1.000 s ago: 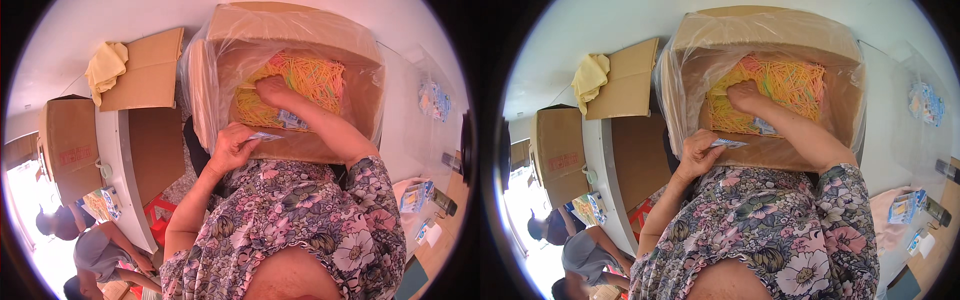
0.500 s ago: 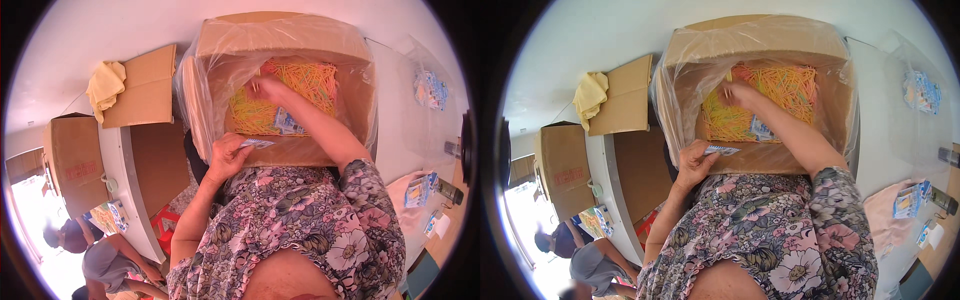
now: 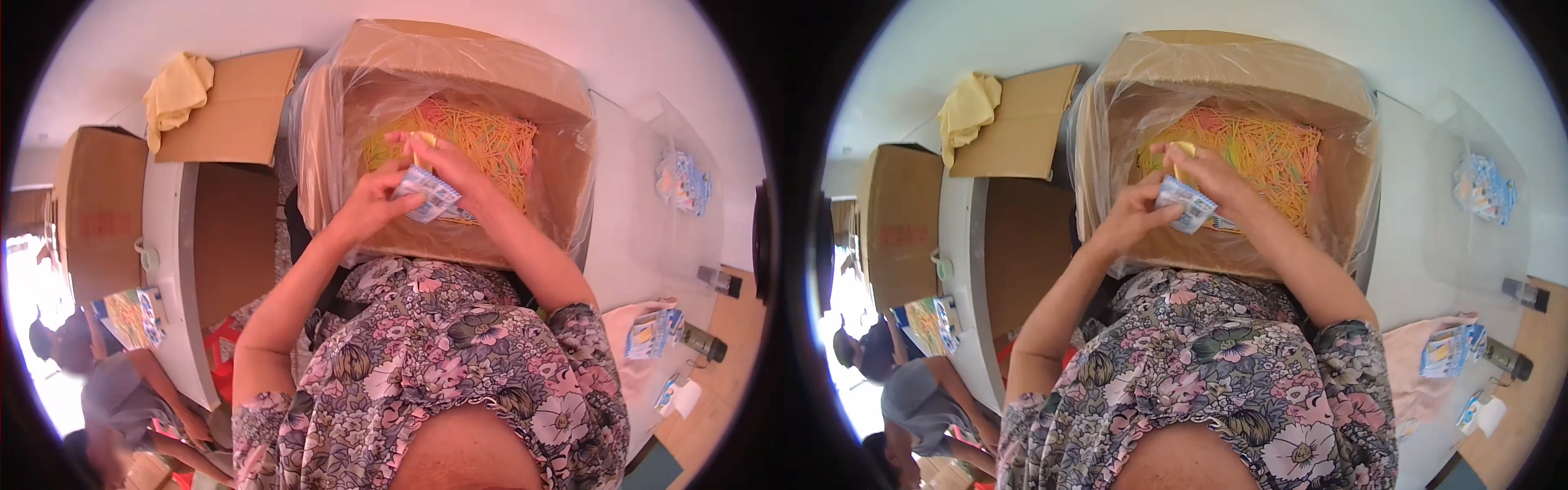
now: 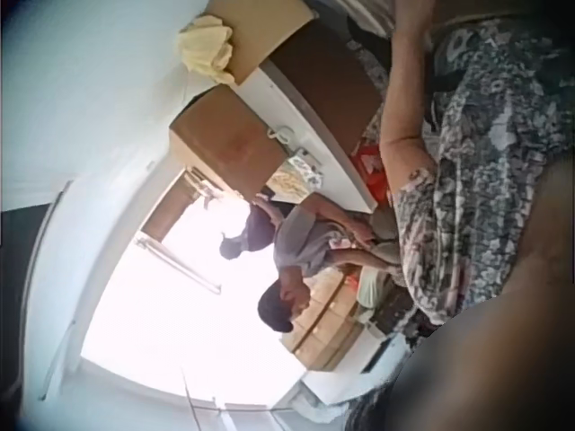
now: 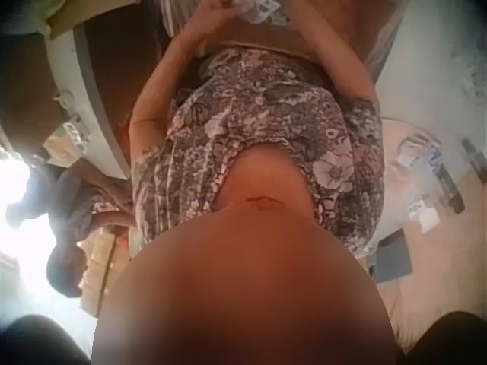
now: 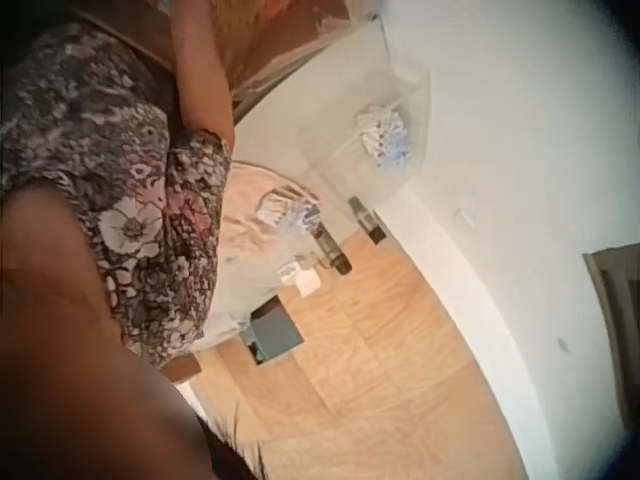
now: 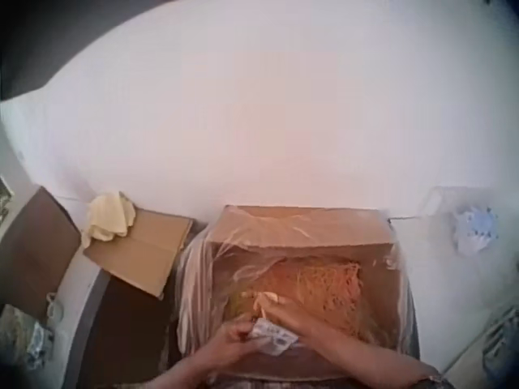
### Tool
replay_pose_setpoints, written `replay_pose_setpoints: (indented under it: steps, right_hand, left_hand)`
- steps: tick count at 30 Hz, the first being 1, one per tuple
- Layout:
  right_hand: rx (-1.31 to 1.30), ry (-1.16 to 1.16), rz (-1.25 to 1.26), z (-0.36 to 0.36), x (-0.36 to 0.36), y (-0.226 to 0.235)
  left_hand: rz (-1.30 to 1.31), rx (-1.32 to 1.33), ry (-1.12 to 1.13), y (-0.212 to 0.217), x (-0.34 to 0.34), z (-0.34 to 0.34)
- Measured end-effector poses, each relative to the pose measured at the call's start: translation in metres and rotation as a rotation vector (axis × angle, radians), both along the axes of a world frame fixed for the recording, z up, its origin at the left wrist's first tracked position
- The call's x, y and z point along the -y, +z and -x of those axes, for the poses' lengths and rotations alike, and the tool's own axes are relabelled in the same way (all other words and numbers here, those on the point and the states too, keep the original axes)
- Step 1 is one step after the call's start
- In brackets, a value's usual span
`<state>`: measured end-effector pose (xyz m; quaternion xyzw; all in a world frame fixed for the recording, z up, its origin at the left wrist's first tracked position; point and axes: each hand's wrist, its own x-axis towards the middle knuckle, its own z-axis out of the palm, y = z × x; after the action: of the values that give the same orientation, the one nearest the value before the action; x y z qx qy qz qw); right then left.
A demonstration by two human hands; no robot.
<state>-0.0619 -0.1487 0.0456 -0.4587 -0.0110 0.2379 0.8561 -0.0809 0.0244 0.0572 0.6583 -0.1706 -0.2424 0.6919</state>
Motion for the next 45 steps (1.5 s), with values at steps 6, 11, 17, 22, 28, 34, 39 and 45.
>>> replay_pose_setpoints:
  steps: [6, 11, 17, 22, 28, 34, 39, 45]
  right_hand:
    - [0.202, -0.026, 0.331, 0.01, 0.009, -0.015]
    - [0.518, -0.006, 0.561, 0.026, 0.012, 0.022]
    - [0.527, -0.242, 0.819, 0.036, 0.011, 0.02]
    - [0.438, -0.325, 0.716, 0.031, 0.013, 0.024]
    - [0.191, -0.346, 0.697, -0.004, 0.025, -0.015]
    - [0.47, -0.087, 0.742, -0.003, 0.008, 0.018]
    - [0.53, -0.215, 0.935, -0.002, 0.015, 0.005]
    - [0.424, 0.053, 1.322, 0.047, 0.084, -0.032]
  left_hand:
    - [0.01, 0.184, -0.018, -0.007, 0.021, -0.003]
    - [-0.034, 0.231, 0.081, -0.003, 0.016, 0.009]
    - [0.005, 0.27, 0.152, -0.011, 0.016, 0.013]
    - [-0.033, 0.251, 0.226, -0.018, 0.013, 0.01]
    - [-0.069, 0.367, 0.3, -0.024, 0.017, 0.006]
    - [-0.214, 0.498, 0.23, -0.027, 0.019, 0.007]
    - [-0.121, 0.214, 0.065, -0.027, 0.022, 0.004]
    - [0.074, -0.062, 0.068, -0.035, 0.021, 0.002]
